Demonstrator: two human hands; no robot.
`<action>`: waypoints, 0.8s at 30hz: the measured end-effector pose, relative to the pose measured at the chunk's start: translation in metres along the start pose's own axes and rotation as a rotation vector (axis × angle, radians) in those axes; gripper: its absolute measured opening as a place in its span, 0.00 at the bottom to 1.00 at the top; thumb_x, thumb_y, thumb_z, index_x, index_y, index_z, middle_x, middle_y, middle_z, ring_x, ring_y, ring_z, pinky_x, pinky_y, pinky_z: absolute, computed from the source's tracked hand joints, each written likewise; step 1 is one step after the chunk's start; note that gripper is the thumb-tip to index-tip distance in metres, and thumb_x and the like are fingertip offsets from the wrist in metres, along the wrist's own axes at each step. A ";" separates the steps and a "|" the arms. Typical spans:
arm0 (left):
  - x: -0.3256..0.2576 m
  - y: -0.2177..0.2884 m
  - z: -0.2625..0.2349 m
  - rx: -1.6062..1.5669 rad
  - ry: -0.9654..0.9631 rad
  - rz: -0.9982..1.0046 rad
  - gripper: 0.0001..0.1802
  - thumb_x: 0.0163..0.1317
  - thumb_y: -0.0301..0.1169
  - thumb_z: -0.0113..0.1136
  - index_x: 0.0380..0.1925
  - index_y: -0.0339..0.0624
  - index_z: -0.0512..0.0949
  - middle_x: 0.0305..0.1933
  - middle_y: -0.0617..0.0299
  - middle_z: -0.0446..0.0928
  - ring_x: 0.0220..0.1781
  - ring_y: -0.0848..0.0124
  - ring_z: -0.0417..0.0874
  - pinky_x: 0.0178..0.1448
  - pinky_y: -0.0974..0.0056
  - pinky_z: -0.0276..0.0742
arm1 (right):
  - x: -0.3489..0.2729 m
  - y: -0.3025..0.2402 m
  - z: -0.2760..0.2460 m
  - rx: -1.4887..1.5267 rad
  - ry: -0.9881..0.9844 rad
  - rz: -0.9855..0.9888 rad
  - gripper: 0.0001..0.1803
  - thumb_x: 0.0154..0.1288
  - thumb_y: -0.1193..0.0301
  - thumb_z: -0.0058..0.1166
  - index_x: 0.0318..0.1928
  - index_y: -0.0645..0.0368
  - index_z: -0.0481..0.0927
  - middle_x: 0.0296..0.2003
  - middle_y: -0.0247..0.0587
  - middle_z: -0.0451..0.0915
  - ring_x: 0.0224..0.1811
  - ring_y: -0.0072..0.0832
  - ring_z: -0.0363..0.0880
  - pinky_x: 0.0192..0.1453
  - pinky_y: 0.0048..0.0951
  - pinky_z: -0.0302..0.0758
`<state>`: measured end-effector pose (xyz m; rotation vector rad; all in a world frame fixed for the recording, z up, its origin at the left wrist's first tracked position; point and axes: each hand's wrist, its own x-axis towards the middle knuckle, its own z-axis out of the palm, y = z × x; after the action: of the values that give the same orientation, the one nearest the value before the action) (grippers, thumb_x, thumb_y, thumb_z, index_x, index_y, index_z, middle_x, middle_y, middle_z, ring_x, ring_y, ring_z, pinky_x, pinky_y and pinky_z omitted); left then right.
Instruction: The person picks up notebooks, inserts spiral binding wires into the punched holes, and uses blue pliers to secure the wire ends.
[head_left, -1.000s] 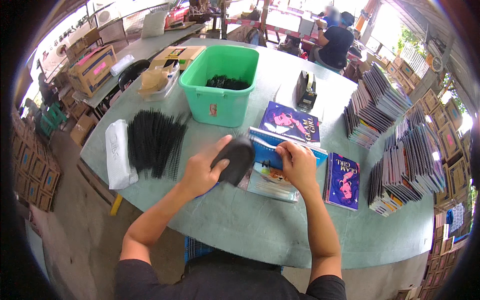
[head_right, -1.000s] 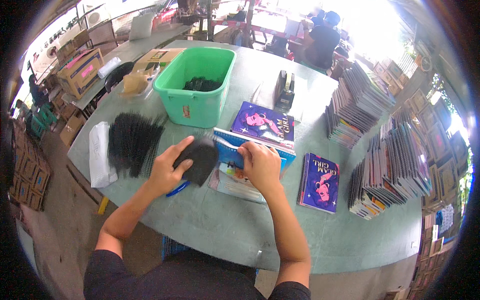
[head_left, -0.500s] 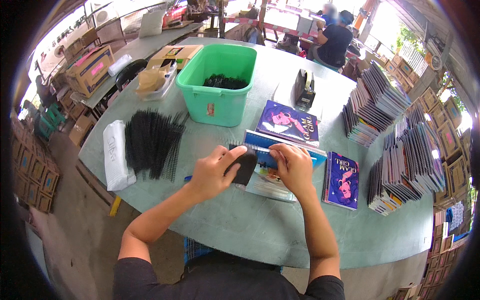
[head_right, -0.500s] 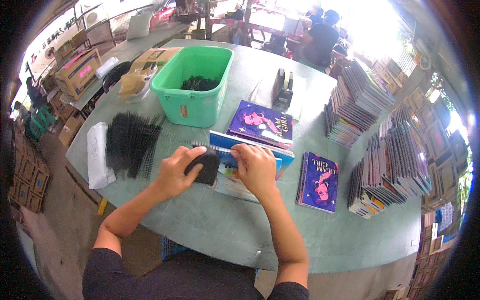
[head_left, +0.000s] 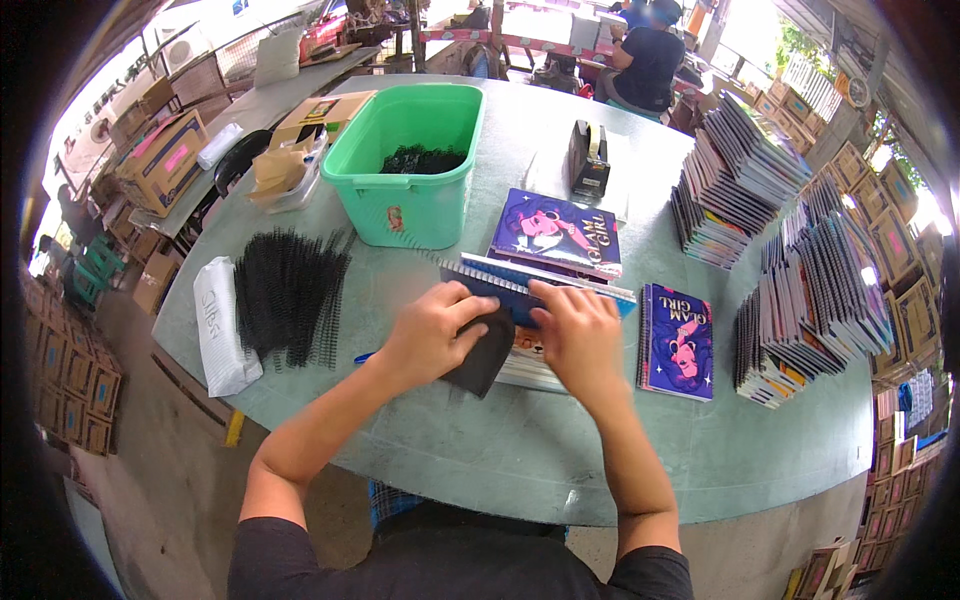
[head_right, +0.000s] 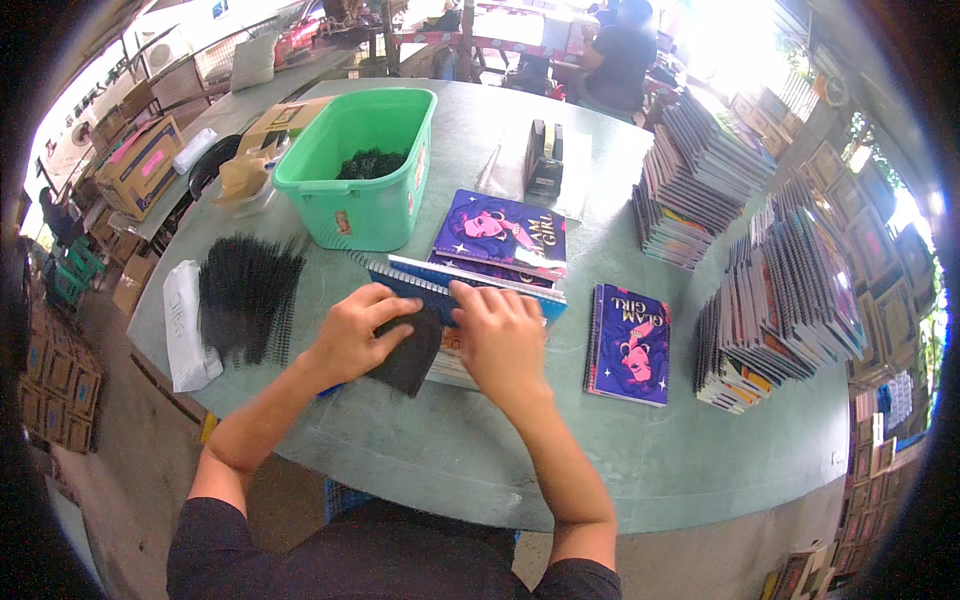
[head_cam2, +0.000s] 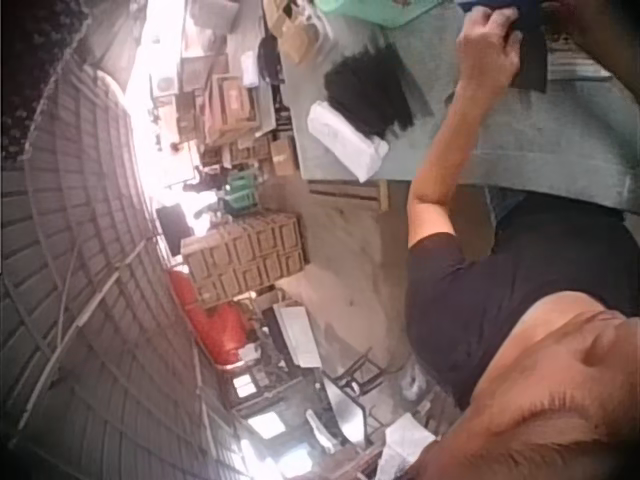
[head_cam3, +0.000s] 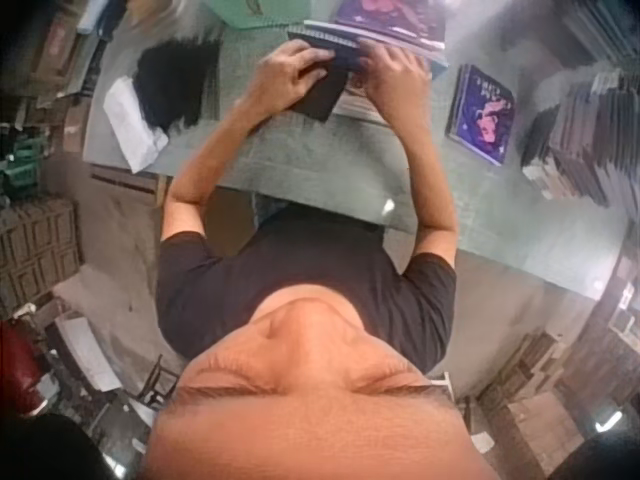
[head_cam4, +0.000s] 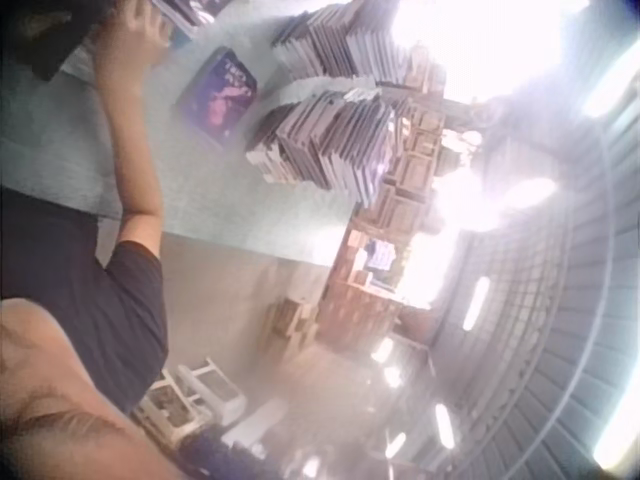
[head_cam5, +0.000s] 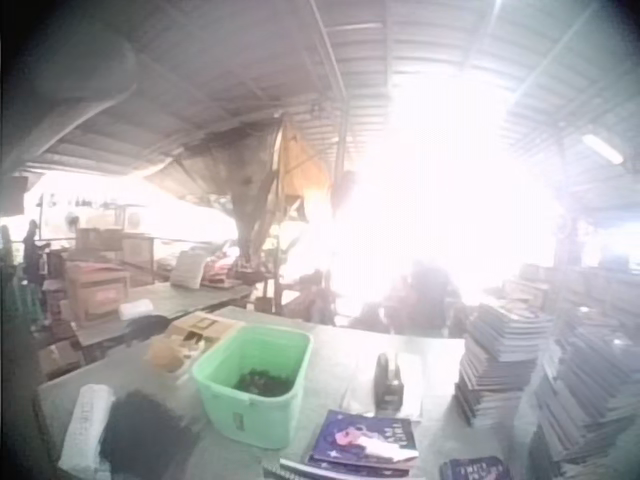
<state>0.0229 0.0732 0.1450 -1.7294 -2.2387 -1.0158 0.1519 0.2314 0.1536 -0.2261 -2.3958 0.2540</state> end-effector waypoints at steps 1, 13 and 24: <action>0.006 0.003 -0.007 -0.015 0.157 0.008 0.14 0.50 0.22 0.65 0.39 0.39 0.79 0.37 0.57 0.77 0.39 0.64 0.79 0.45 0.61 0.75 | -0.001 0.011 -0.006 0.036 -0.022 0.049 0.10 0.55 0.72 0.59 0.40 0.53 0.81 0.31 0.39 0.80 0.35 0.33 0.79 0.43 0.32 0.69; 0.039 0.011 -0.006 -0.207 0.549 -0.073 0.15 0.50 0.24 0.65 0.41 0.41 0.79 0.38 0.57 0.77 0.42 0.65 0.80 0.46 0.62 0.75 | -0.037 0.052 0.009 1.184 0.054 0.672 0.13 0.57 0.72 0.64 0.40 0.66 0.82 0.36 0.38 0.82 0.38 0.19 0.77 0.44 0.19 0.72; 0.025 0.028 0.024 -0.167 -0.022 0.103 0.15 0.48 0.20 0.63 0.39 0.39 0.78 0.38 0.54 0.76 0.43 0.58 0.79 0.49 0.60 0.74 | -0.041 0.046 0.012 1.117 0.083 0.625 0.12 0.59 0.72 0.63 0.42 0.66 0.81 0.35 0.35 0.81 0.35 0.15 0.75 0.38 0.14 0.68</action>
<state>0.0469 0.1107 0.1511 -1.9095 -2.1063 -1.1956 0.1780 0.2652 0.1071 -0.4166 -1.7008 1.7239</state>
